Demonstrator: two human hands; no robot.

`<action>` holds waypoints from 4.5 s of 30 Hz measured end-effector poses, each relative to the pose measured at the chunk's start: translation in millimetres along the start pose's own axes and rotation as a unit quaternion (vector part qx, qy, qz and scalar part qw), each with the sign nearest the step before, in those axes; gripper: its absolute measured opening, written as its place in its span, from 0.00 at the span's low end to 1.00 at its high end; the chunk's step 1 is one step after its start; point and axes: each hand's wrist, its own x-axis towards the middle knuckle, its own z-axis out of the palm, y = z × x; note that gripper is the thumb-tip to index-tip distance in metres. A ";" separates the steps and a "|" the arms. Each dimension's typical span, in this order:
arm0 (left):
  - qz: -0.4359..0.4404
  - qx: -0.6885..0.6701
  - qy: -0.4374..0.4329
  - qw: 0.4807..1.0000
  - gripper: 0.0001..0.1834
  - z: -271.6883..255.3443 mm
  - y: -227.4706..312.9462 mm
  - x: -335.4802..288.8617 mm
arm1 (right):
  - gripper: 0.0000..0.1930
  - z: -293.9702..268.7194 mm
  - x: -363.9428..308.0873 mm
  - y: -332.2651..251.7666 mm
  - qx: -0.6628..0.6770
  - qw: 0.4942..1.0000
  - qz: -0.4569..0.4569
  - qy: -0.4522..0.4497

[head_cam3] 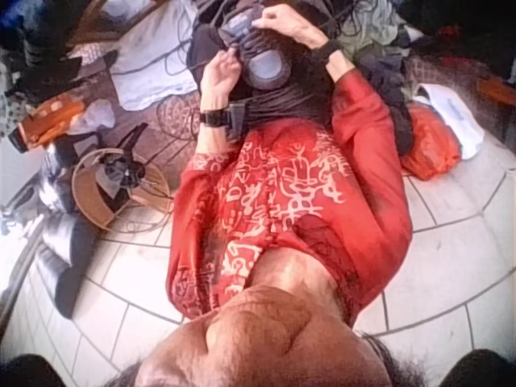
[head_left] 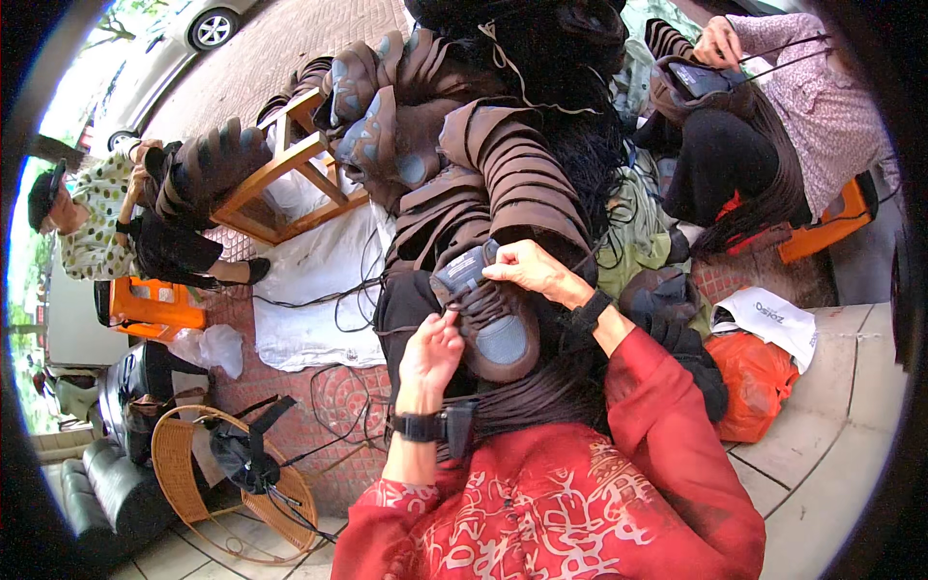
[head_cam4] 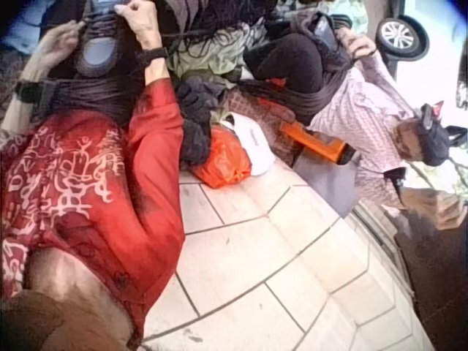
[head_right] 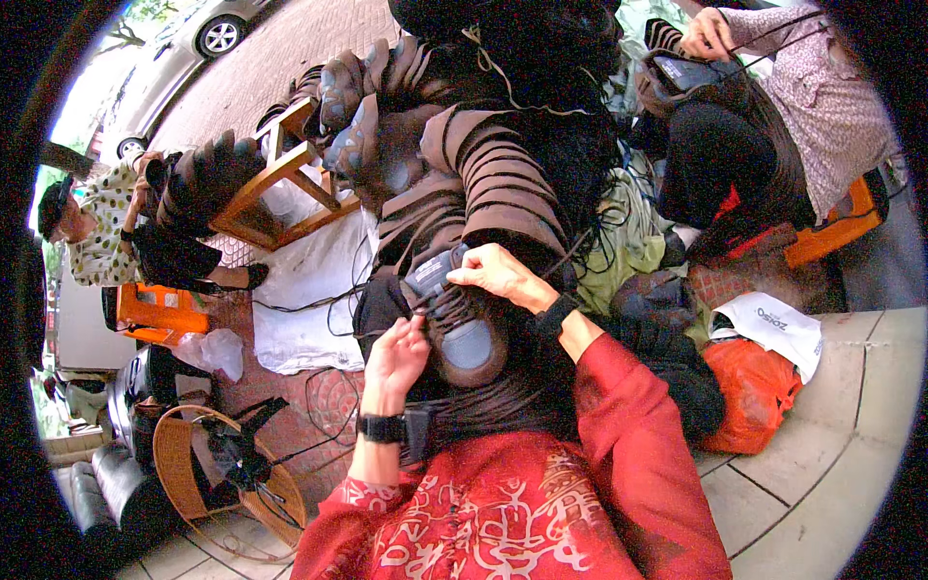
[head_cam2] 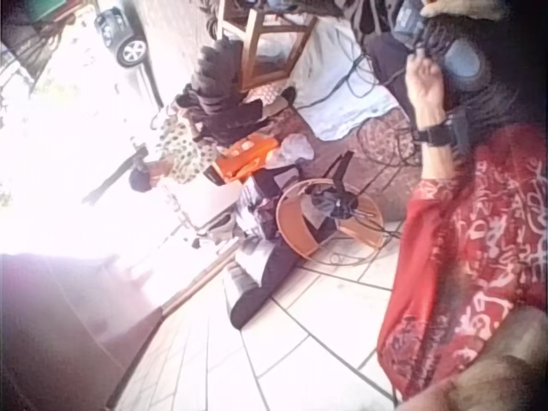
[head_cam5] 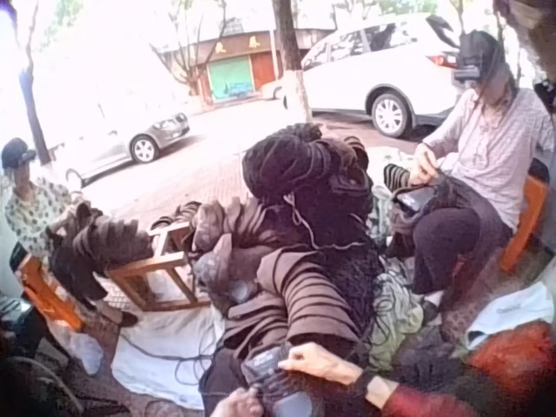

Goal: Manually assemble shoe components by lacing and organizing uppers.

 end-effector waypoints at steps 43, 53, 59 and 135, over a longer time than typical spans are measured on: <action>0.294 0.824 -0.066 0.481 0.08 59.2 27.9 25.6 | 0.10 -16.0 2.2 -29.9 -0.305 0.938 -0.156 -0.062; 0.291 0.821 -0.116 0.477 0.08 53.5 36.8 24.5 | 0.13 -11.5 3.1 -30.2 -0.406 0.856 -0.319 -0.035; 0.341 0.825 -0.092 0.441 0.05 51.6 26.9 26.4 | 0.09 -11.5 5.1 -32.7 -0.511 0.755 -0.405 -0.063; 0.134 0.521 -0.086 0.838 0.20 72.6 36.2 49.5 | 0.07 -11.3 -10.9 8.1 -0.044 0.996 -0.026 0.076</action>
